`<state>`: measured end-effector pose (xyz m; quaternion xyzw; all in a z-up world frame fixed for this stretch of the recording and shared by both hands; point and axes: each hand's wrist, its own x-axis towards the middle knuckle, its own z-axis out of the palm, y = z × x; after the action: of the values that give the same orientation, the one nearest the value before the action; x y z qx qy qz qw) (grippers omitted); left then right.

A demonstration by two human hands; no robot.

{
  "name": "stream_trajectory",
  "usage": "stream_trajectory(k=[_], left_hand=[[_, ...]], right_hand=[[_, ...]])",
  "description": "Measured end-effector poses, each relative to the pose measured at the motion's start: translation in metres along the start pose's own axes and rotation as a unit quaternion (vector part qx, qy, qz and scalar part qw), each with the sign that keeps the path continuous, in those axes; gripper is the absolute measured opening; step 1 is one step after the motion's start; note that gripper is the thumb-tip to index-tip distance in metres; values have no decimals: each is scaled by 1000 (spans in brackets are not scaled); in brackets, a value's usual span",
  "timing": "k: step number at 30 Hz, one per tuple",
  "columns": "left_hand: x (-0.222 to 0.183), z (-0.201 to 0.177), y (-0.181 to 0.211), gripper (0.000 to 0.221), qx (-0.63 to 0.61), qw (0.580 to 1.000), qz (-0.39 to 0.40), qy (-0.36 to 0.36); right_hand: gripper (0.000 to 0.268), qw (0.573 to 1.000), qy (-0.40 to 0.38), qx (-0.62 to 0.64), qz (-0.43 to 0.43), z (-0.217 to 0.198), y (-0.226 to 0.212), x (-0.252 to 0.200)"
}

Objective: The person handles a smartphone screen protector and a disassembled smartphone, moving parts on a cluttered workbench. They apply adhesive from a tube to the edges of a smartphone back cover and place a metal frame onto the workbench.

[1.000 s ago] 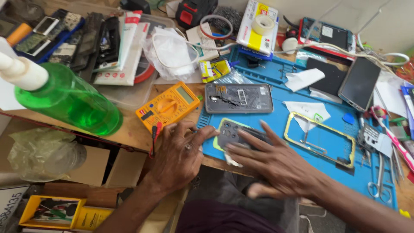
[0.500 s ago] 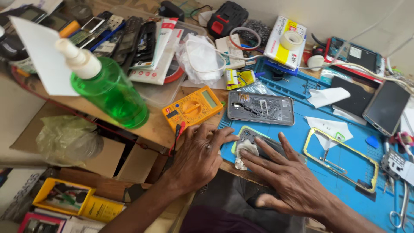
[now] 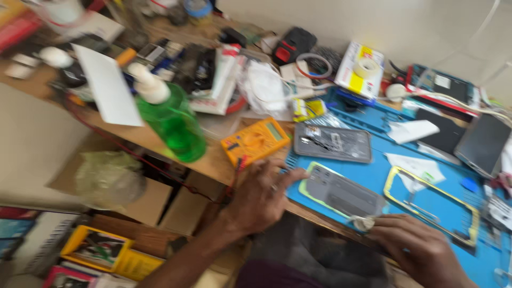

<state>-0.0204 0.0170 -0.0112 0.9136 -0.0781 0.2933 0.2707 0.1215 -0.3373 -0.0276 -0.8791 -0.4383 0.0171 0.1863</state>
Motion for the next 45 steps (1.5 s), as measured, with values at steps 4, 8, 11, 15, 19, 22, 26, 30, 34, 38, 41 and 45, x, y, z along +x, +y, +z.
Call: stream_trajectory(k=[4,8,11,15,19,22,26,30,34,38,41,45], left_hand=[[-17,-1,36,52,-238,969,37,60],[-23,18,56,31,-403,900,-100,135],[-16,10,44,16,-519,809,-180,208],[-23,-65,16,25,-416,844,-254,222],[-7,-152,-18,61,120,917,-71,373],[8,-168,-41,95,119,945,-39,301],[14,-157,-62,97,51,962,-61,261],[15,-148,-72,89,29,957,-114,267],[16,-144,-78,94,52,959,-51,275],[19,-140,-80,89,26,959,-46,279],[21,-137,-82,85,25,957,-31,289],[23,-132,-84,83,21,950,-24,311]], right_hand=[[18,940,124,304,95,12,-25,27],[28,916,121,381,30,13,-106,64],[27,925,166,324,-112,-1,-162,97],[21,929,155,336,-28,-23,-204,155],[18,887,128,416,-155,-42,-245,239],[24,895,85,419,-130,-42,-279,284],[26,916,130,292,-243,-32,-308,310],[27,916,86,349,-176,-32,-325,312],[31,899,58,397,-176,-21,-326,307],[27,780,33,613,-124,-3,-315,318],[25,752,-14,651,-100,-1,-304,329],[25,760,-49,639,-111,-2,-297,339]])
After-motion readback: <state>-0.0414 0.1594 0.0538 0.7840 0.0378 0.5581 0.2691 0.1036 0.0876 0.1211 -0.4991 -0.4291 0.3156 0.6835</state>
